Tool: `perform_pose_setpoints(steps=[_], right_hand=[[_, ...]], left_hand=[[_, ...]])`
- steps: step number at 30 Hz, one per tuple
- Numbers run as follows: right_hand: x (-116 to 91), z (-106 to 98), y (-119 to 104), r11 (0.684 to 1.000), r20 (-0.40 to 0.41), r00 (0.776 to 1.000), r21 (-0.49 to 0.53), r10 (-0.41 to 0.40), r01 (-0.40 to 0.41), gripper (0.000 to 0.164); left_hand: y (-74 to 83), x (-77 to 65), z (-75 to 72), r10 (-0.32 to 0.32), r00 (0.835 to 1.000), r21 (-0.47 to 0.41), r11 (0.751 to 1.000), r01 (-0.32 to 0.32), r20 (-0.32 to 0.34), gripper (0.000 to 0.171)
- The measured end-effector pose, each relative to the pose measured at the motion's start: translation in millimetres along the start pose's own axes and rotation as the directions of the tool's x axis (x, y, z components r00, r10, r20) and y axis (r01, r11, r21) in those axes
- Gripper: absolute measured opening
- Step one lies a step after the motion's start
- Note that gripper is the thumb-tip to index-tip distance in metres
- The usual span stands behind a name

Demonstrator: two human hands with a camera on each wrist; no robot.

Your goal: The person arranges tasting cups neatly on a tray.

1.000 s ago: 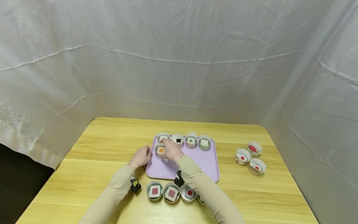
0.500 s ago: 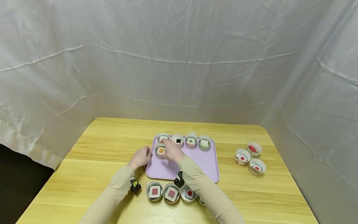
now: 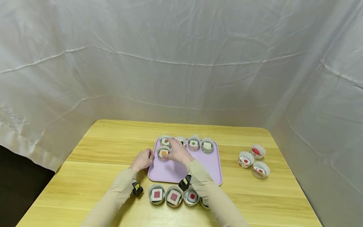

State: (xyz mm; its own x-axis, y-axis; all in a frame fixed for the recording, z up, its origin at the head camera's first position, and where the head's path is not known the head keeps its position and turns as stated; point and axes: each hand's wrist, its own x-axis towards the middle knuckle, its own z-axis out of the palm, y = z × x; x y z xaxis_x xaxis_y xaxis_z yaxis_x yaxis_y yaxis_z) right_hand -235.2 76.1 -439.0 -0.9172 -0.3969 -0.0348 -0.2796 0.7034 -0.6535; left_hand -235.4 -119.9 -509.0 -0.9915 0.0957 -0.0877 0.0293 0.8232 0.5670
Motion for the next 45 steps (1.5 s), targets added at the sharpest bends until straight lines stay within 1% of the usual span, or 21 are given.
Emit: perform_pose_setpoints(steps=[4,9,15,19,24,27,30,35,42,45], right_hand=[[-5.6,-6.5,2.7,1.0,-0.004,1.0,0.031,0.003,-0.003,0.067],[-14.5,-16.8,6.8,0.994,-0.006,1.0,0.113,-0.008,0.009,0.067],[-26.7,-31.5,17.4,0.989,-0.018,1.0,0.149,-0.021,0.023,0.065],[-35.8,-42.6,28.4,0.987,-0.059,0.998,0.159,-0.003,0.012,0.065],[-52.1,-59.3,46.1,0.987,-0.139,0.99,0.16,0.017,0.006,0.065],[-64.8,-70.8,58.8,0.987,-0.17,0.984,0.163,0.046,-0.018,0.065],[-78.1,-81.8,72.5,0.982,-0.189,0.976,0.171,0.109,-0.076,0.066],[-98.1,-96.4,94.6,0.975,-0.221,0.956,0.148,0.193,-0.163,0.071],[-121.1,-111.8,120.8,0.968,-0.301,0.921,0.046,0.249,-0.247,0.072],[-132.3,-119.4,132.4,0.962,-0.32,0.909,0.034,0.268,-0.271,0.073]], left_hand=[[0.5,0.1,-0.3,-0.002,1.0,0.006,1.0,0.003,-0.006,0.012],[0.0,0.1,0.0,-0.005,1.0,0.015,1.0,0.005,-0.01,0.012],[0.9,-0.4,-0.4,-0.005,1.0,0.009,1.0,0.005,0.001,0.013],[1.0,-0.6,-0.2,-0.01,1.0,-0.003,1.0,0.011,0.011,0.012],[2.0,-0.8,-0.6,-0.022,1.0,-0.021,1.0,0.022,0.022,0.012],[2.4,-1.2,-0.9,-0.027,0.999,-0.03,0.999,0.028,0.031,0.012],[2.5,-1.7,-1.1,-0.031,0.999,-0.039,0.999,0.032,0.036,0.012],[1.8,-1.4,-1.3,-0.029,0.999,-0.041,0.999,0.03,0.035,0.012],[1.6,-1.2,0.1,-0.038,0.998,-0.04,0.998,0.04,0.04,0.012],[1.7,-1.6,0.7,-0.038,0.998,-0.046,0.998,0.04,0.047,0.012]])
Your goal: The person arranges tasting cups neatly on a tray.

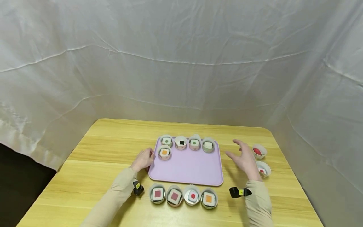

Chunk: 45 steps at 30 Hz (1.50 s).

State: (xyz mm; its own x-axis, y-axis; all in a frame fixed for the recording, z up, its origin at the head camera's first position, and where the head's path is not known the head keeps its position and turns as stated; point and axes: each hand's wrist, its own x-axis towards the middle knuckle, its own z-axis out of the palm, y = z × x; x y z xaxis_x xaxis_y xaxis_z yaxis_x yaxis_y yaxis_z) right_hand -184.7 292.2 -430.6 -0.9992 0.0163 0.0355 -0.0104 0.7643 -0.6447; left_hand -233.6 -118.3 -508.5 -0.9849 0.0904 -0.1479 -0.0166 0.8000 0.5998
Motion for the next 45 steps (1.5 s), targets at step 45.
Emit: perform_pose_setpoints(steps=[45], right_hand=[[19.5,-21.0,75.2,0.915,0.157,0.988,-0.398,0.003,0.061,0.08]], left_hand=[[0.1,-0.2,2.4,0.027,0.999,0.006,1.0,-0.027,-0.037,0.013]])
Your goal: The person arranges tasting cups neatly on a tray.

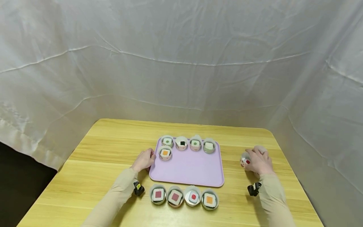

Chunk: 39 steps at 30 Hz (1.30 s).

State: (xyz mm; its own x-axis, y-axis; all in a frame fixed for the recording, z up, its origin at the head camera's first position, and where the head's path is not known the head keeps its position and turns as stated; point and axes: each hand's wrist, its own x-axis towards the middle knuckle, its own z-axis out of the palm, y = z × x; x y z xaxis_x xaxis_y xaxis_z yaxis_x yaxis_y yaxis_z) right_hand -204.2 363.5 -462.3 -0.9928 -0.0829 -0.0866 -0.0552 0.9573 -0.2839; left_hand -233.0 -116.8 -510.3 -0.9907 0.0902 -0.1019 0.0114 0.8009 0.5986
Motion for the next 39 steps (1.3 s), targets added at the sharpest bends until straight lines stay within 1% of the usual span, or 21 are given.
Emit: perform_pose_setpoints(steps=[3,12,20,27,33,39], right_hand=[[0.6,-0.2,2.5,1.0,0.011,1.0,-0.008,-0.002,0.002,0.08],[5.4,-1.7,4.8,0.995,0.031,0.999,-0.096,-0.019,0.022,0.076],[7.8,-0.2,2.2,0.989,0.023,1.0,-0.148,-0.011,0.014,0.073],[9.9,2.8,0.2,0.989,0.008,1.0,-0.148,0.006,-0.004,0.066],[11.7,7.2,0.9,0.989,-0.007,1.0,-0.149,0.015,-0.016,0.065],[12.8,9.6,2.4,0.99,-0.01,1.0,-0.138,0.026,-0.027,0.061]], left_hand=[[-0.2,-0.2,0.0,-0.001,1.0,-0.005,1.0,0.001,0.002,0.013],[0.4,-0.6,0.2,0.001,1.0,-0.017,1.0,-0.001,0.007,0.013],[1.8,-1.8,-0.3,0.005,1.0,-0.015,1.0,-0.005,0.009,0.013],[0.8,-2.1,-0.2,0.005,1.0,-0.002,1.0,-0.005,0.003,0.012],[0.9,-1.5,0.3,0.0,1.0,0.007,1.0,0.0,0.006,0.012],[0.9,-0.8,0.4,-0.004,1.0,0.01,1.0,0.004,0.007,0.012]])
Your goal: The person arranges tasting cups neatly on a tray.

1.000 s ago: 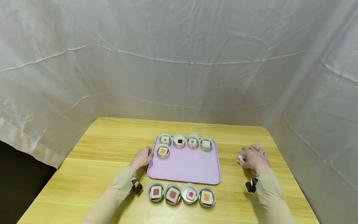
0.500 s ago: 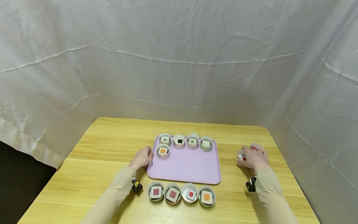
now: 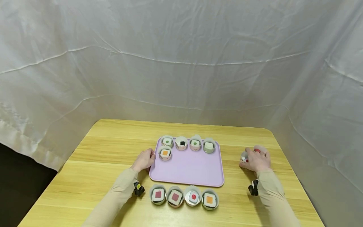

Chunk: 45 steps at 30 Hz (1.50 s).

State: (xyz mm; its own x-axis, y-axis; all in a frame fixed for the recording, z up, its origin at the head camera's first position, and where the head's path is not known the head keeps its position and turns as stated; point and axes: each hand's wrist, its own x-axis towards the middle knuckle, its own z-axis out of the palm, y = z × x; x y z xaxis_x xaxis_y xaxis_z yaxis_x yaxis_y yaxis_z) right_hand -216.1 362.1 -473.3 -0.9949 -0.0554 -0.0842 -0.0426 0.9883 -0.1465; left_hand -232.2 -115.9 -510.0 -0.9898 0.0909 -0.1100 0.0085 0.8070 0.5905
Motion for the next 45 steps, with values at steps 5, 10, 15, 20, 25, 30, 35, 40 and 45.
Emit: perform_pose_setpoints(steps=[5,10,15,20,25,30,35,40,45], right_hand=[[1.4,3.6,1.0,1.0,-0.015,1.0,0.004,0.011,-0.011,0.056],[2.2,7.2,1.3,1.0,-0.049,0.999,0.01,0.018,-0.017,0.052],[2.1,7.9,-0.3,1.0,-0.073,0.997,0.013,0.027,-0.026,0.059],[0.9,6.9,-3.5,0.999,-0.104,0.994,0.033,0.034,-0.031,0.062],[-0.6,6.1,-7.4,0.997,-0.143,0.988,0.069,0.052,-0.043,0.062],[-1.7,4.4,-12.9,0.995,-0.15,0.986,0.084,0.074,-0.062,0.072],[-2.3,3.9,-18.4,0.993,-0.169,0.982,0.101,0.084,-0.068,0.076],[-4.5,4.2,-24.8,0.992,-0.206,0.975,0.104,0.087,-0.067,0.072],[-7.4,2.6,-32.3,0.993,-0.219,0.973,0.109,0.074,-0.051,0.066]], left_hand=[[-0.1,0.2,0.0,0.007,1.0,0.011,1.0,-0.007,-0.006,0.012],[0.2,-0.4,-0.3,0.009,1.0,0.007,1.0,-0.009,-0.008,0.012],[1.2,-0.7,-0.9,-0.006,1.0,-0.001,1.0,0.006,0.003,0.013],[1.8,-0.9,-0.6,-0.013,1.0,-0.006,1.0,0.013,0.009,0.013],[1.0,0.0,0.2,0.002,1.0,0.009,1.0,-0.002,-0.002,0.014],[0.7,0.7,0.3,0.004,1.0,0.019,1.0,-0.003,-0.007,0.014],[0.5,1.0,0.6,0.011,1.0,0.019,1.0,-0.011,-0.011,0.013],[-0.5,1.5,1.3,0.016,1.0,0.02,1.0,-0.016,-0.018,0.013],[-0.7,1.1,1.3,0.012,1.0,0.019,1.0,-0.012,-0.016,0.013]])
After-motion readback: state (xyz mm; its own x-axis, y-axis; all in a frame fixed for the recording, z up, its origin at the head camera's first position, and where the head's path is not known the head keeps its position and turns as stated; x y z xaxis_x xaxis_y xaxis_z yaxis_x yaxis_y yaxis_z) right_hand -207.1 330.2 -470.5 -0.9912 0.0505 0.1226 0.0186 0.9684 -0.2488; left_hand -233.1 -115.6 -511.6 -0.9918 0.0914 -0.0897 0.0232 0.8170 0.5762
